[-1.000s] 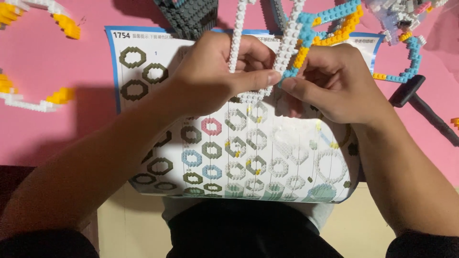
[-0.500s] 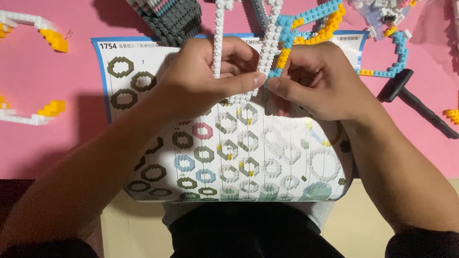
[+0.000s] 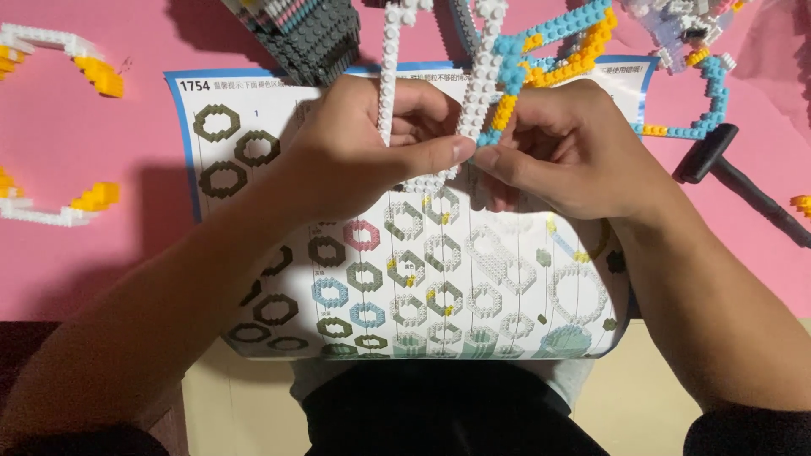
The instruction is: Assembling a 3D model from small interlocking plastic blocks by following a printed manual.
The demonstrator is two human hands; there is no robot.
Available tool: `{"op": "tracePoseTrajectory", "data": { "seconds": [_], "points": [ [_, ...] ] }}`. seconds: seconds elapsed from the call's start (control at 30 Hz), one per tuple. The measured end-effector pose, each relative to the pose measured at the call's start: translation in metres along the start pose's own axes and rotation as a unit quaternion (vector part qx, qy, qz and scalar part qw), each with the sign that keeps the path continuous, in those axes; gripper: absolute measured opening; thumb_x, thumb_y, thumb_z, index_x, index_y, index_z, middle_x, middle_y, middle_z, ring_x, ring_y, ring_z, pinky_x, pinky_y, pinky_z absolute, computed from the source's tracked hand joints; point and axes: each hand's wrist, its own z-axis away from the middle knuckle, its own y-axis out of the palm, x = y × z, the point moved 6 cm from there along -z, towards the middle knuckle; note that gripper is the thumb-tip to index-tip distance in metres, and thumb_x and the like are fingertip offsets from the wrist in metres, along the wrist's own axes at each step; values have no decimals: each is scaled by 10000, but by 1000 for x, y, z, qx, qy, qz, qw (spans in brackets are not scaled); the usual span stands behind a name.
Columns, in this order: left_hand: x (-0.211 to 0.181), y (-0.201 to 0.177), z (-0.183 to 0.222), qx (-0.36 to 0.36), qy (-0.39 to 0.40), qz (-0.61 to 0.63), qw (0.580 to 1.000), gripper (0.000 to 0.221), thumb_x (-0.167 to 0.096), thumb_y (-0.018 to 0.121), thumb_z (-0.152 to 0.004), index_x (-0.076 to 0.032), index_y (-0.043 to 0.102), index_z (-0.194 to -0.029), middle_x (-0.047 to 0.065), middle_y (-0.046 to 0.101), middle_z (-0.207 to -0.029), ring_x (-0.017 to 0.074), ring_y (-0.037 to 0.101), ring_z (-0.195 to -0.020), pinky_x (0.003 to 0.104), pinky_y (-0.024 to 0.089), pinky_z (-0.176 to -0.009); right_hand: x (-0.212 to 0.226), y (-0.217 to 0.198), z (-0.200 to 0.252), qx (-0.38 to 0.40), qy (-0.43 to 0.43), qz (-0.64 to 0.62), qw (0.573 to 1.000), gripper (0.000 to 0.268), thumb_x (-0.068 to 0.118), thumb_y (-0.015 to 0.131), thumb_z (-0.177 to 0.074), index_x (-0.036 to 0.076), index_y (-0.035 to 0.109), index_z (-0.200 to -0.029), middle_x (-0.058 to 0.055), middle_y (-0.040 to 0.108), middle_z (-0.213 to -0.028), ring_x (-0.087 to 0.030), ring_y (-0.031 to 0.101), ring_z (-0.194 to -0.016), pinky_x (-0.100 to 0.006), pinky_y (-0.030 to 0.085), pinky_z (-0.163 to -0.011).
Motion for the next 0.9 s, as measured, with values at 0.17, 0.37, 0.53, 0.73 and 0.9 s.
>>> {"op": "tracePoseTrajectory", "data": {
  "seconds": [0.17,0.37,0.53,0.73,0.9],
  "points": [
    [-6,-2,2,10,16,-55,998,238,-283,745,-978,-46,734,-966,-48,565,-661,49,458,-589,228,346,-534,4,0,-1,4,-15,-2,1000,149,64,620,-1063,20,649,-924,-96,746,-703,-133,766,-599,-204,588,-491],
    [-10,-4,5,-3,15,-121,992,278,-328,754,-996,-106,689,-843,-87,388,-602,64,353,-616,253,302,-601,5,0,-1,0,5,-19,1000,251,61,641,-1062,48,596,-816,-72,733,-653,-105,729,-562,-191,535,-447],
    [-8,-4,6,-5,-10,-100,995,286,-261,755,-1012,-75,657,-819,-67,338,-629,76,310,-620,262,282,-613,7,1,-1,14,-3,-28,1000,240,64,637,-1060,53,570,-829,-92,737,-671,-128,765,-582,-201,564,-449],
    [-8,-5,5,-13,-6,-121,993,283,-229,760,-1012,-67,645,-810,-41,371,-668,93,322,-649,283,291,-643,11,-1,-1,9,-4,1,1000,253,96,643,-1064,59,589,-819,-51,717,-635,-79,658,-493,-189,507,-420],
    [-7,-5,4,-3,-13,-118,993,350,-204,766,-996,-60,574,-742,-25,389,-691,112,352,-679,289,307,-664,6,-3,0,7,-1,6,1000,263,94,690,-1048,66,576,-814,-55,733,-644,-91,738,-540,-185,546,-443]
  ]
}}
